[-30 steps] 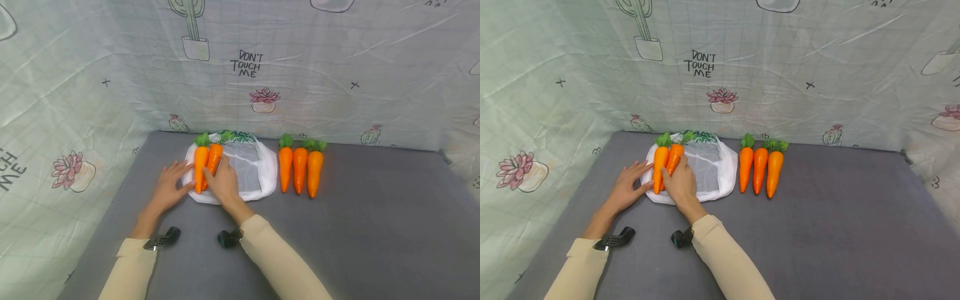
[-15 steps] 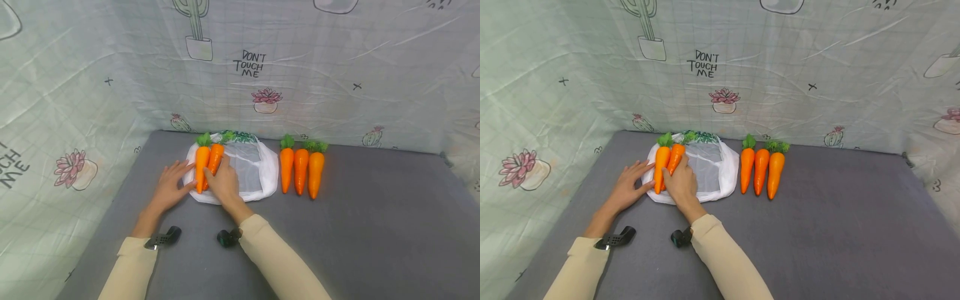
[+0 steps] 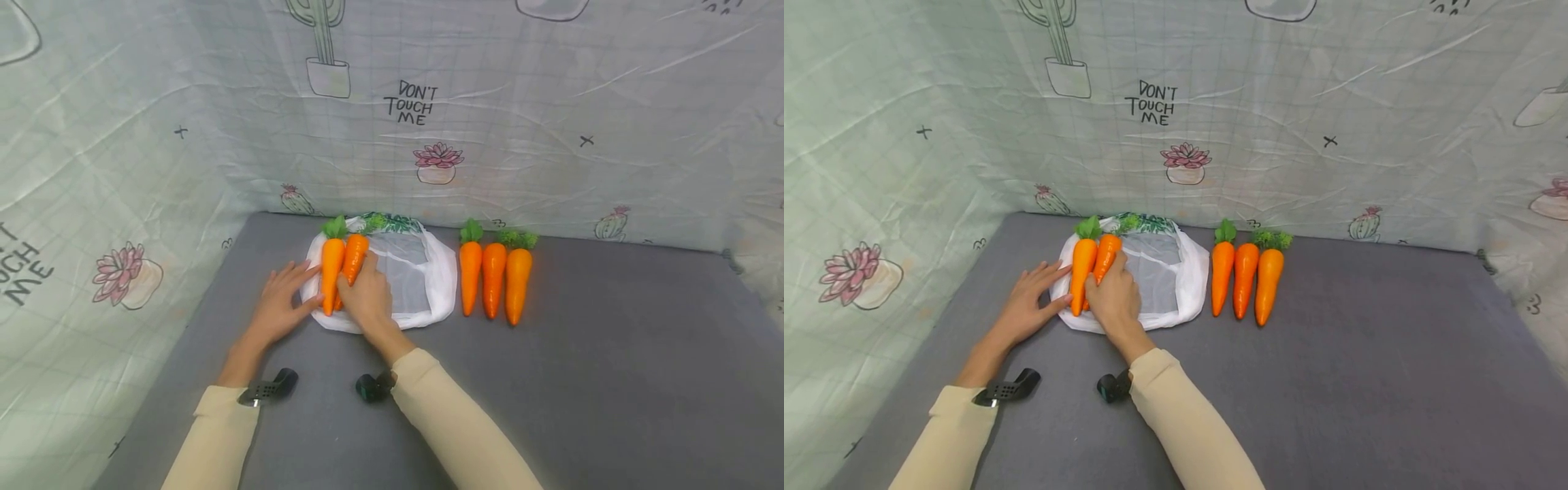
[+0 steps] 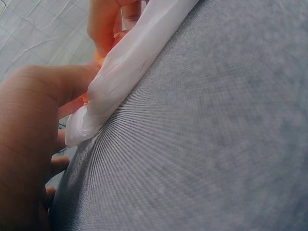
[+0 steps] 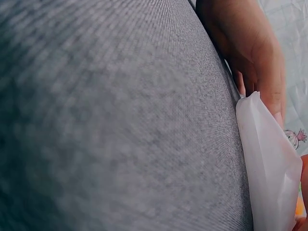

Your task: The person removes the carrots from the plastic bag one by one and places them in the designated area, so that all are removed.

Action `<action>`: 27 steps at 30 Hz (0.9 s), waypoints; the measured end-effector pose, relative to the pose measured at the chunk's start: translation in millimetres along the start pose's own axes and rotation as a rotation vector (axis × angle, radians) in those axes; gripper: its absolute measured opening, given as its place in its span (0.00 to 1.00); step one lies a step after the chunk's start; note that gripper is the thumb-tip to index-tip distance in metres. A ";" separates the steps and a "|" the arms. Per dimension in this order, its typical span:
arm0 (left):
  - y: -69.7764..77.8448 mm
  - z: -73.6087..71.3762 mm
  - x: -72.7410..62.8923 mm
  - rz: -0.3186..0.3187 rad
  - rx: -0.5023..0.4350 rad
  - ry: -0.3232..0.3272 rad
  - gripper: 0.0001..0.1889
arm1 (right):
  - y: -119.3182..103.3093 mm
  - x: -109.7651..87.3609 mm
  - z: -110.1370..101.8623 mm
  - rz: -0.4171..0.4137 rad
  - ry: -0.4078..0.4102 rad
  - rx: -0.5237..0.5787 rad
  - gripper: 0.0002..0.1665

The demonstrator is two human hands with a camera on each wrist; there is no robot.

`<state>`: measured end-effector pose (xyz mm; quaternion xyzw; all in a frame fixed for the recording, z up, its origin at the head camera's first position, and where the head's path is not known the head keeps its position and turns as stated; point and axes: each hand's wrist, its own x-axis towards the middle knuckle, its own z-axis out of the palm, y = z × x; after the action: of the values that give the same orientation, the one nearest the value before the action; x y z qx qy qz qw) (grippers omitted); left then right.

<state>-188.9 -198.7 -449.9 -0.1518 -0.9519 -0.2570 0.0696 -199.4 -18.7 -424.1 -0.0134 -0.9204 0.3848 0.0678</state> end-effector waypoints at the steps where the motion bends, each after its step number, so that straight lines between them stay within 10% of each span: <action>1: 0.5 -0.4 -0.1 0.002 0.000 0.000 0.34 | 0.1 0.5 -0.1 0.002 -0.004 -0.003 0.35; 27: 4.5 -6.7 -3.9 0.044 -0.041 0.033 0.32 | 3.9 0.4 -7.0 -0.019 0.024 0.076 0.38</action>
<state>-183.5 -199.4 -442.8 -0.1697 -0.9416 -0.2776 0.0875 -199.0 -11.0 -422.0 -0.0067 -0.9044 0.4185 0.0831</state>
